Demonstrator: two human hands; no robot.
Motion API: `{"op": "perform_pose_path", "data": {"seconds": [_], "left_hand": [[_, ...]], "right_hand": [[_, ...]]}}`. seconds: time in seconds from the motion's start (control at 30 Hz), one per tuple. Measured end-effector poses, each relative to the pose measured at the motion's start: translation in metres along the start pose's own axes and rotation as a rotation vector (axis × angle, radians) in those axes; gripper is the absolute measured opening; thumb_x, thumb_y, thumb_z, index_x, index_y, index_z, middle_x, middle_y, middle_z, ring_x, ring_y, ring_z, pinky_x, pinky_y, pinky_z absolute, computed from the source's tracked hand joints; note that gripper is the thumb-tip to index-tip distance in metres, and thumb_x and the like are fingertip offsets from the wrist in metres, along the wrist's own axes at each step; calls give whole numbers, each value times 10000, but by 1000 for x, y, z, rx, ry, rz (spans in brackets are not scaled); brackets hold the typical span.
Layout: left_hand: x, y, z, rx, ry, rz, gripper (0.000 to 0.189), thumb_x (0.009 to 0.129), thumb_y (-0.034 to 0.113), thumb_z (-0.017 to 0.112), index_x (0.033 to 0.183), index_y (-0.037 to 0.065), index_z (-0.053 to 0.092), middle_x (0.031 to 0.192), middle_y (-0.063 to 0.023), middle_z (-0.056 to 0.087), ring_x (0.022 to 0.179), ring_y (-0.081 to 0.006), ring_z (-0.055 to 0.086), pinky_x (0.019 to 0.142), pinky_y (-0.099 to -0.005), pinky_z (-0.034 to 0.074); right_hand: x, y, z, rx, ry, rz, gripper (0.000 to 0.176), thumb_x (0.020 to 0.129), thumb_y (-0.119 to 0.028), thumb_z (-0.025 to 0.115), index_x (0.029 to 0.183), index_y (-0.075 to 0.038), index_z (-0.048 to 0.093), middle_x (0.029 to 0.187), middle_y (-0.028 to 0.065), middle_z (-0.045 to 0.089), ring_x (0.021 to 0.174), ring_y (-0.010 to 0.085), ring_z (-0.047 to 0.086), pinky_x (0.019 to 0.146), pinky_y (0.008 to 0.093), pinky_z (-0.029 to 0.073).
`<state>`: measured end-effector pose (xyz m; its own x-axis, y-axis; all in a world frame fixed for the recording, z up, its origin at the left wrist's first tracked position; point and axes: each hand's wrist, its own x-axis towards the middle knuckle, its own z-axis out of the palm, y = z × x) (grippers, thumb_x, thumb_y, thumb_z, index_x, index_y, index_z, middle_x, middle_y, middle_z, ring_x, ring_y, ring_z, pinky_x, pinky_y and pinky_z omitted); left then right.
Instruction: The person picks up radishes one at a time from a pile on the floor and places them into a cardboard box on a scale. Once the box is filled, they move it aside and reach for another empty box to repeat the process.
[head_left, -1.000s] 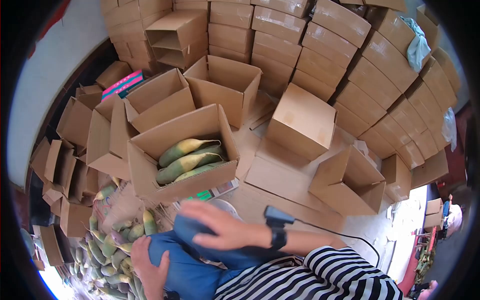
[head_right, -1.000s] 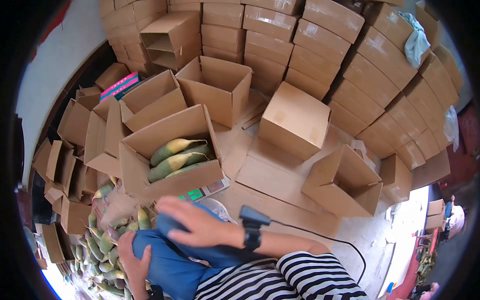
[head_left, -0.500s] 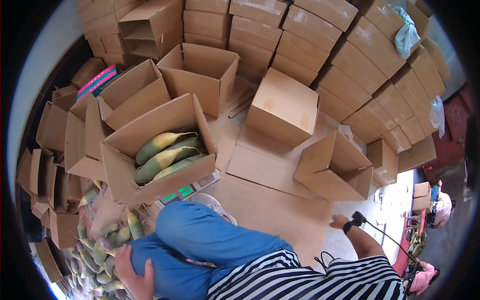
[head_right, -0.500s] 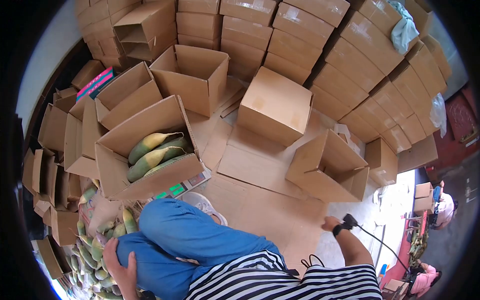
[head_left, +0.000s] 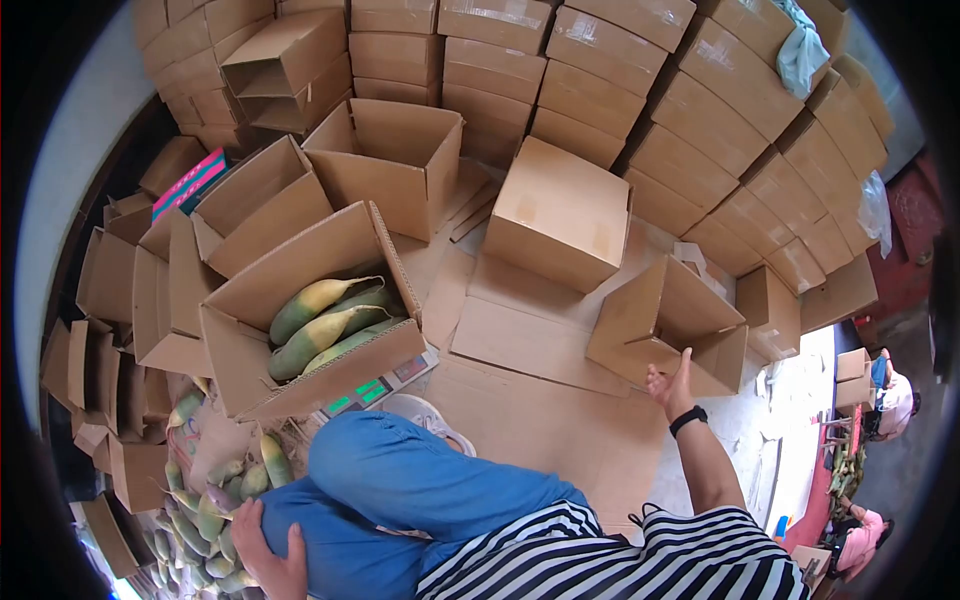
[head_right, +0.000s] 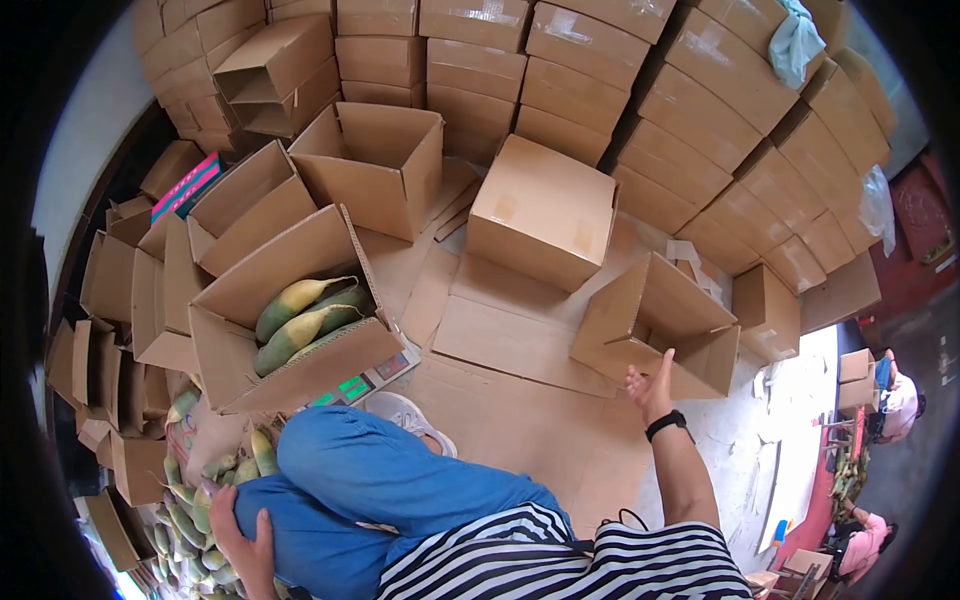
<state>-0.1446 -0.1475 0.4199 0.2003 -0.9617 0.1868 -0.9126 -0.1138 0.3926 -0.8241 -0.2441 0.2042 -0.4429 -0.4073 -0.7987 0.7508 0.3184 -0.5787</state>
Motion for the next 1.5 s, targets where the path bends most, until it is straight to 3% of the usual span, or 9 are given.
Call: {"op": "perform_pose_path", "data": {"seconds": [0.13, 0.23, 0.5, 0.73, 0.83, 0.97, 1.07, 1.23, 1.5], "left_hand": [[-3, -6, -2, 55, 9, 18, 498, 771, 115, 700, 1230, -13, 557, 1249, -211, 567, 1190, -394, 510, 1059, -465, 362], [-7, -8, -4, 48, 0, 7, 499, 769, 122, 700, 1227, -14, 558, 1255, -209, 563, 1191, -393, 509, 1062, -465, 358], [-8, -6, -6, 80, 10, -45, 522, 754, 135, 708, 1231, -14, 555, 1264, -205, 558, 1198, -389, 496, 1079, -470, 335], [-10, -1, -12, 73, -8, -148, 630, 710, 237, 773, 1238, -16, 539, 1236, -205, 556, 1183, -413, 492, 1046, -496, 359], [-16, -4, -17, 10, -63, -289, 791, 730, 313, 771, 1375, -11, 449, 1351, -213, 495, 1280, -410, 432, 1098, -494, 308], [-29, -63, -28, -302, 387, -345, 914, 845, 393, 631, 1535, -2, 180, 1565, -207, 249, 1444, -351, 248, 1173, -461, 199], [-54, -157, -83, 325, 703, -400, 757, 932, 269, 598, 1529, 4, 215, 1535, -226, 300, 1406, -353, 313, 1159, -448, 221], [-68, -161, -171, 1089, 847, -380, 791, 917, 358, 651, 1506, -2, 263, 1523, -241, 319, 1421, -381, 294, 1153, -491, 232], [-95, -186, -155, 1091, 757, -513, 887, 840, 451, 680, 1512, 31, 282, 1531, -229, 312, 1435, -370, 263, 1140, -498, 213]], "right_hand": [[56, -37, -10, 50, 38, -161, 367, 913, -384, 507, 895, -29, 600, 691, 107, 642, 589, 210, 621, 545, 313, 533], [54, -60, -1, 38, 62, -179, 234, 847, -191, 458, 724, -46, 596, 651, 91, 636, 562, 211, 594, 532, 313, 526], [80, -128, 48, 145, 17, -242, 188, 869, -154, 467, 780, -52, 598, 691, 100, 655, 616, 233, 643, 569, 320, 554], [110, -129, 72, -185, -128, -241, 263, 968, -203, 449, 1066, 5, 577, 1038, 121, 702, 907, 202, 701, 717, 285, 584], [118, -105, 78, -367, -147, -197, 275, 972, -200, 428, 1035, -4, 610, 960, 108, 716, 869, 210, 707, 700, 291, 581], [89, -53, 101, -568, -277, -105, 234, 981, -277, 498, 1074, -97, 613, 956, 94, 710, 771, 204, 685, 631, 302, 549], [34, -26, 145, -739, -389, -31, 210, 978, -242, 516, 1141, -124, 575, 931, 69, 700, 796, 178, 684, 634, 301, 556], [-48, -1, 226, -829, -693, -387, 319, 985, -186, 540, 1271, -46, 549, 944, 71, 675, 782, 156, 650, 659, 258, 531], [-207, 57, 352, -1092, -1128, -1137, 241, 1015, -110, 499, 1214, -15, 596, 1011, 63, 633, 876, 136, 600, 802, 260, 502]]}}
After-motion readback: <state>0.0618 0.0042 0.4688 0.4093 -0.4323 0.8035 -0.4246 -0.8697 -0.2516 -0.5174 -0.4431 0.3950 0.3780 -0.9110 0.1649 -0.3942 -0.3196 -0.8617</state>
